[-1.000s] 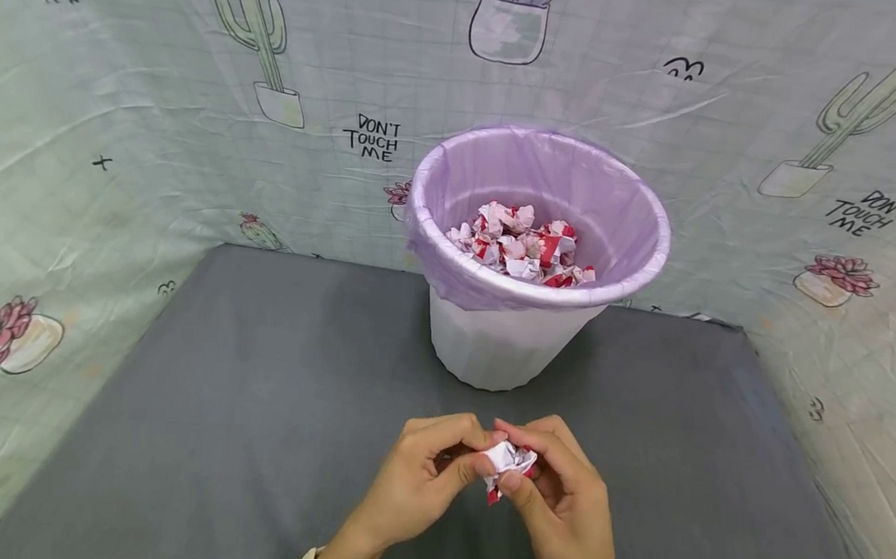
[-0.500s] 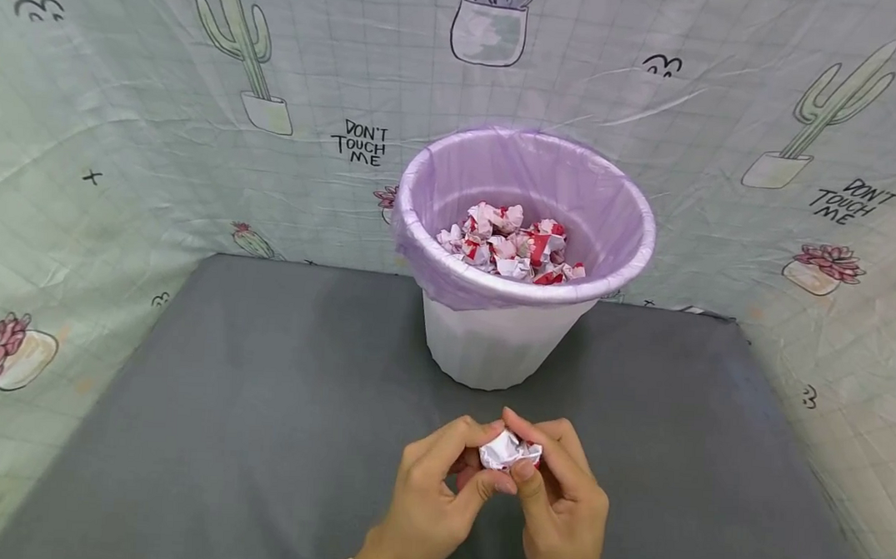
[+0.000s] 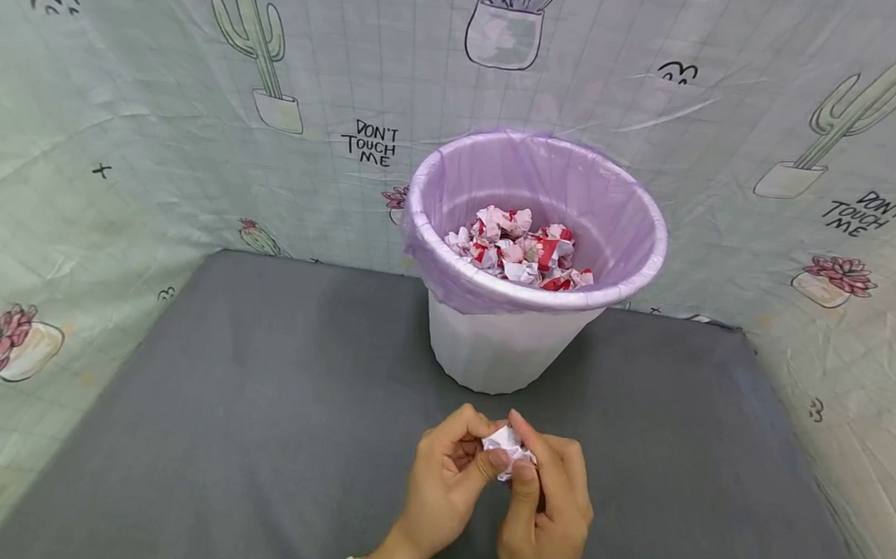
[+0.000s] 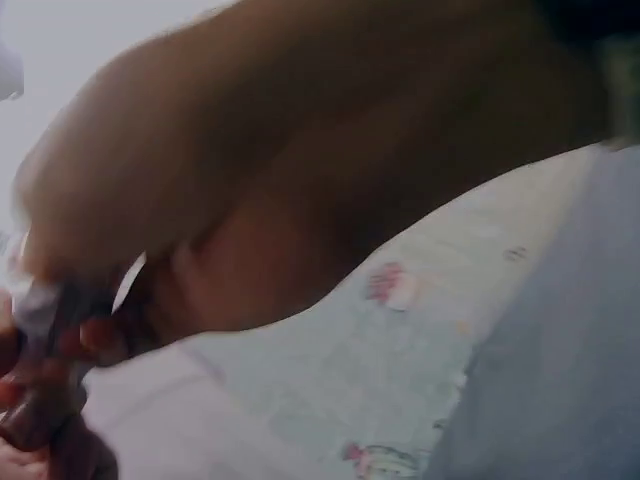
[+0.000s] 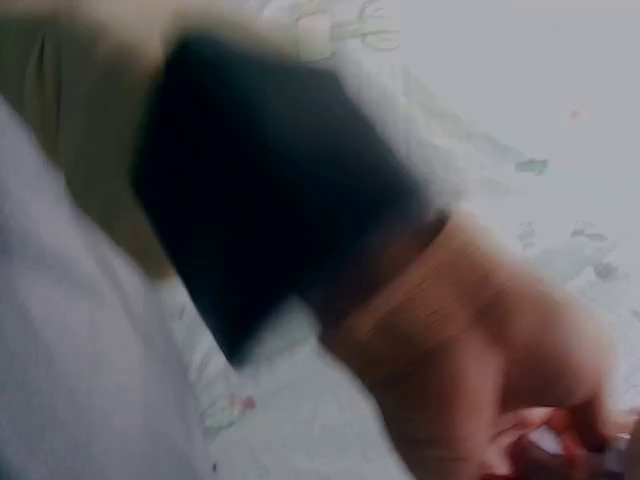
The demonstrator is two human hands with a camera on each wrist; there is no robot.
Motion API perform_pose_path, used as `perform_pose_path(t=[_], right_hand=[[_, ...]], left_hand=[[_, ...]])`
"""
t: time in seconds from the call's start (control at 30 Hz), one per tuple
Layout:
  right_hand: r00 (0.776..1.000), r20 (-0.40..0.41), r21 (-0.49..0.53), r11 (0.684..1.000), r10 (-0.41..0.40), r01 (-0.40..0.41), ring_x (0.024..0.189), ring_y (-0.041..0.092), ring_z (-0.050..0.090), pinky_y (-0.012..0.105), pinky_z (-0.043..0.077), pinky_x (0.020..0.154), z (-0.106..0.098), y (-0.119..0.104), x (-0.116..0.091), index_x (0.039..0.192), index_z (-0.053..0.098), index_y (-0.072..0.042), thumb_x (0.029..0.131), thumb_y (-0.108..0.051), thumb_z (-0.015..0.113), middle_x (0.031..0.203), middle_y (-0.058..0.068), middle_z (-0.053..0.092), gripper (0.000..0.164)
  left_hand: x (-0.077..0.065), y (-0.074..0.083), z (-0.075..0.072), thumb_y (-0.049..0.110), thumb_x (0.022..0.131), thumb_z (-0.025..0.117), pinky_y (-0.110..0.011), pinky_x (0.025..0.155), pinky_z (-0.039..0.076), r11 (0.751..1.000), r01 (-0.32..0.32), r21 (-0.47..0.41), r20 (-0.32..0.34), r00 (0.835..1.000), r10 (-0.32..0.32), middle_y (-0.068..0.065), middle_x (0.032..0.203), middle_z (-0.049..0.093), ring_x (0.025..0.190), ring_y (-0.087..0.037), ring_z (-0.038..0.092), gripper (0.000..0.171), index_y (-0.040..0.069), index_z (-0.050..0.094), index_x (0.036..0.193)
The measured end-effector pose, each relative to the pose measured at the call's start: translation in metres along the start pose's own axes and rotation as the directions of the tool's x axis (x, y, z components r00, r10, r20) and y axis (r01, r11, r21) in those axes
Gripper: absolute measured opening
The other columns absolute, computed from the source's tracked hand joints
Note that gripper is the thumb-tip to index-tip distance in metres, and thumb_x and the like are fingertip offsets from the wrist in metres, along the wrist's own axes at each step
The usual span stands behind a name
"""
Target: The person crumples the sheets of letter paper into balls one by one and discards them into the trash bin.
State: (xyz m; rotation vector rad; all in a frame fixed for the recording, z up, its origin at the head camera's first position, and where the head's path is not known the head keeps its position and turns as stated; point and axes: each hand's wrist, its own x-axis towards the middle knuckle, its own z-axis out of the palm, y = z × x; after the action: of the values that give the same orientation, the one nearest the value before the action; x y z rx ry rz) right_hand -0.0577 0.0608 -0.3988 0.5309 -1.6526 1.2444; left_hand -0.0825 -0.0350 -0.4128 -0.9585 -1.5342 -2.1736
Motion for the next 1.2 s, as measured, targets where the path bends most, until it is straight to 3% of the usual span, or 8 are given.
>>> perform_pose_path(t=[0.17, 0.4, 0.6, 0.7, 0.87, 0.97, 1.1, 1.2], right_hand=[[0.984, 0.175, 0.373, 0.922, 0.04, -0.104, 0.093, 0.017, 0.059, 0.02, 0.051, 0.069, -0.011, 0.003, -0.005, 0.117, 0.046, 0.025, 0.096, 0.003, 0.052, 0.111, 0.026, 0.055, 0.031], [0.969, 0.155, 0.683, 0.73, -0.191, 0.035, 0.087, 0.027, 0.063, 0.022, 0.053, 0.069, -0.02, 0.008, 0.024, 0.092, 0.061, 0.017, 0.084, 0.002, 0.068, 0.097, 0.027, 0.059, 0.018], [0.931, 0.351, 0.755, 0.618, -0.102, -0.217, 0.079, 0.03, 0.057, 0.027, 0.048, 0.057, -0.033, 0.01, 0.021, 0.09, 0.062, 0.012, 0.084, 0.006, 0.066, 0.102, 0.028, 0.05, 0.009], [0.852, 0.519, 0.684, 0.561, 0.077, -0.467, 0.084, 0.028, 0.058, 0.026, 0.051, 0.063, -0.047, 0.011, 0.019, 0.091, 0.066, 0.008, 0.083, 0.015, 0.064, 0.108, 0.023, 0.048, 0.011], [0.648, 0.714, 0.543, 0.376, 0.263, -0.751, 0.096, 0.022, 0.059, 0.025, 0.053, 0.075, -0.063, 0.01, 0.017, 0.094, 0.067, 0.002, 0.083, 0.022, 0.058, 0.118, 0.019, 0.047, 0.025], [0.65, 0.722, 0.544, 0.385, 0.236, -0.745, 0.101, 0.024, 0.058, 0.027, 0.053, 0.078, -0.063, 0.01, 0.016, 0.101, 0.065, 0.003, 0.085, 0.021, 0.056, 0.123, 0.022, 0.047, 0.026], [0.7, 0.699, 0.573, 0.474, 0.144, -0.669, 0.103, 0.029, 0.059, 0.03, 0.054, 0.077, -0.057, 0.011, 0.017, 0.111, 0.061, 0.004, 0.086, 0.017, 0.059, 0.125, 0.027, 0.048, 0.028], [0.692, 0.714, 0.537, 0.552, 0.106, -0.638, 0.105, 0.031, 0.059, 0.032, 0.054, 0.079, -0.058, 0.012, 0.019, 0.118, 0.056, 0.005, 0.085, 0.018, 0.059, 0.127, 0.029, 0.05, 0.035]], left_hand=[[0.006, 0.006, -0.02, 0.009, 0.099, 0.049, -0.015, 0.061, 0.046, 0.882, 0.215, -0.42, 0.14, 0.975, -0.171, -0.002, 0.092, 0.062, 0.076, -0.005, 0.055, 0.027, -0.012, 0.038, 0.088], [0.004, 0.019, -0.022, 0.013, 0.1, 0.047, -0.017, 0.068, 0.051, 0.725, 0.412, -0.552, 0.384, 0.897, -0.217, -0.001, 0.096, 0.061, 0.084, -0.007, 0.058, 0.032, -0.012, 0.032, 0.086], [0.002, 0.026, -0.023, 0.014, 0.098, 0.051, -0.013, 0.056, 0.045, 0.716, 0.473, -0.514, 0.421, 0.866, -0.27, 0.001, 0.087, 0.056, 0.072, -0.003, 0.054, 0.032, -0.01, 0.035, 0.085], [0.0, 0.024, -0.024, 0.011, 0.097, 0.055, -0.013, 0.05, 0.04, 0.749, 0.488, -0.449, 0.401, 0.859, -0.319, 0.002, 0.082, 0.057, 0.065, -0.002, 0.05, 0.031, -0.012, 0.038, 0.084], [-0.002, 0.013, -0.026, 0.011, 0.093, 0.06, -0.012, 0.049, 0.038, 0.708, 0.544, -0.451, 0.436, 0.826, -0.357, 0.004, 0.08, 0.063, 0.061, -0.001, 0.049, 0.036, -0.014, 0.037, 0.083], [-0.003, 0.01, -0.027, 0.017, 0.091, 0.063, -0.011, 0.051, 0.04, 0.666, 0.564, -0.488, 0.453, 0.816, -0.359, 0.004, 0.086, 0.065, 0.062, 0.0, 0.051, 0.04, -0.01, 0.034, 0.082], [-0.002, 0.01, -0.028, 0.023, 0.086, 0.068, -0.01, 0.046, 0.036, 0.609, 0.59, -0.53, 0.451, 0.804, -0.386, 0.004, 0.084, 0.064, 0.061, 0.002, 0.053, 0.037, 0.003, 0.038, 0.08], [-0.001, 0.01, -0.028, 0.026, 0.085, 0.07, -0.01, 0.043, 0.033, 0.579, 0.624, -0.524, 0.457, 0.78, -0.427, 0.005, 0.08, 0.065, 0.062, 0.002, 0.056, 0.029, 0.011, 0.045, 0.084]])
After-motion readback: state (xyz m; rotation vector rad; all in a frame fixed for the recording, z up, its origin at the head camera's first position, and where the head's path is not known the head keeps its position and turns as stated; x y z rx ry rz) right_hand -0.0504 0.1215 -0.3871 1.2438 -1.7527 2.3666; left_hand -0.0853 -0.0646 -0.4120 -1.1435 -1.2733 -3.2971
